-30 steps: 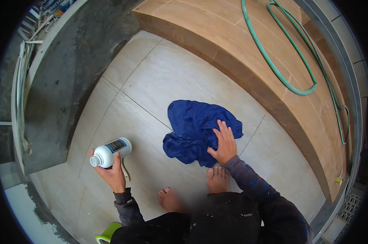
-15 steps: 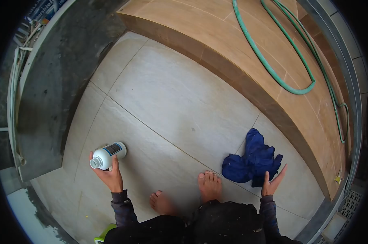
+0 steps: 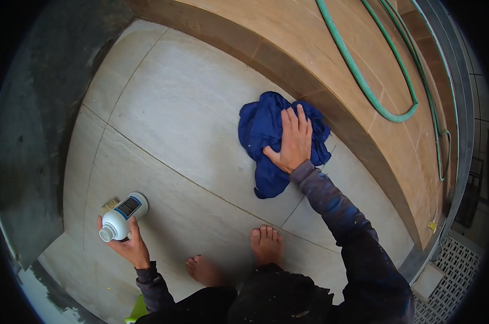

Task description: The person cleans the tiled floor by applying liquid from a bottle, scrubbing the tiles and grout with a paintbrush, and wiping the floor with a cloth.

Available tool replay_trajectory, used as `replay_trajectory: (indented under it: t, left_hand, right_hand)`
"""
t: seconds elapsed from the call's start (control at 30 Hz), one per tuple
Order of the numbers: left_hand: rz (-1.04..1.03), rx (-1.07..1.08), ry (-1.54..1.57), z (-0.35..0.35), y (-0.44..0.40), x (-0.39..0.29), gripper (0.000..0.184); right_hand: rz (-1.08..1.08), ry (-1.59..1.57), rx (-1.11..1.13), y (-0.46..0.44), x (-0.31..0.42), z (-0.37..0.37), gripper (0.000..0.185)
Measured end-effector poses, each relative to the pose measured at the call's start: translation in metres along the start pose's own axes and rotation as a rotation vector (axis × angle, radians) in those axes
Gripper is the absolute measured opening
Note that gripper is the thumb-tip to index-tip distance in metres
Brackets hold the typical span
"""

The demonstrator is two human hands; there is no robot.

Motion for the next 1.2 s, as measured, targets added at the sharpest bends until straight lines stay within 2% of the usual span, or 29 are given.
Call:
replay_trajectory:
  t: [0.13, 0.27, 0.43, 0.5, 0.6, 0.63, 0.67, 0.7, 0.73, 0.83, 0.9, 0.97, 1.0, 1.03, 1.1, 1.17, 1.2]
  left_hand:
    - [-0.019, 0.016, -0.076, -0.002, 0.002, -0.014, 0.084]
    - [0.001, -0.021, -0.001, 0.003, 0.002, 0.001, 0.084]
    - [-0.049, -0.092, -0.073, 0.009, 0.006, -0.004, 0.081]
    - [-0.058, -0.146, -0.118, 0.033, 0.005, -0.016, 0.081]
    - [-0.052, -0.246, -0.141, 0.082, 0.007, -0.028, 0.080]
    - [-0.052, -0.295, -0.169, 0.101, 0.009, -0.033, 0.080]
    - [-0.054, -0.337, -0.201, 0.114, 0.009, -0.037, 0.081]
    - [-0.059, -0.366, -0.251, 0.125, 0.010, -0.045, 0.080]
    - [-0.060, -0.380, -0.262, 0.136, 0.009, -0.050, 0.080]
    - [0.014, -0.444, -0.214, 0.162, 0.018, -0.055, 0.081]
    - [-0.005, -0.431, -0.221, 0.169, 0.023, -0.046, 0.081]
    - [-0.024, -0.416, -0.211, 0.174, 0.026, -0.043, 0.078]
    - [-0.024, -0.413, -0.206, 0.177, 0.027, -0.043, 0.078]
    - [-0.037, -0.308, -0.208, 0.167, 0.027, -0.045, 0.077]
    - [-0.150, -0.122, -0.213, 0.135, 0.026, -0.061, 0.074]
    - [-0.218, -0.027, -0.236, 0.106, 0.020, -0.086, 0.074]
    - [-0.266, 0.053, -0.265, 0.085, 0.016, -0.100, 0.073]
  right_hand:
    - [0.155, -0.155, -0.123, -0.095, 0.085, -0.045, 0.097]
    - [0.309, -0.242, -0.233, -0.200, 0.180, -0.097, 0.092]
    - [0.365, -0.412, 0.130, -0.301, 0.272, -0.182, 0.093]
    - [0.500, -0.675, 0.184, -0.275, 0.328, -0.184, 0.093]
    - [0.766, -0.770, 0.365, -0.181, 0.431, -0.192, 0.084]
    - [0.864, -0.760, 0.327, -0.139, 0.459, -0.190, 0.073]
    - [0.964, -0.517, 0.251, -0.097, 0.472, -0.162, 0.060]
    - [1.008, -0.487, 0.042, -0.063, 0.472, -0.117, 0.040]
    - [0.997, -0.663, -0.219, -0.026, 0.477, -0.089, 0.034]
    - [1.353, -0.595, -0.018, 0.110, 0.483, -0.088, 0.029]
    - [1.291, -0.635, -0.069, 0.141, 0.474, -0.121, 0.023]
    - [1.230, -0.658, -0.144, 0.136, 0.477, -0.121, 0.019]
    - [1.327, -0.566, 0.058, 0.138, 0.495, -0.124, 0.020]
    - [1.413, -0.469, 0.263, 0.148, 0.508, -0.139, 0.021]
    - [1.426, -0.402, 0.226, 0.151, 0.527, -0.138, 0.025]
    - [1.419, -0.338, 0.182, 0.157, 0.533, -0.141, 0.030]
    - [1.337, -0.470, 0.208, 0.151, 0.531, -0.137, 0.029]
Point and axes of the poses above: each hand's wrist, its own y-axis away from the middle knuckle, its own z-axis out of the back of the hand, x = y × z, the point moved 10 cm from there along -y, towards the middle knuckle, and after that the axes turned 7 degrees about -x, right-handed, at the moved point
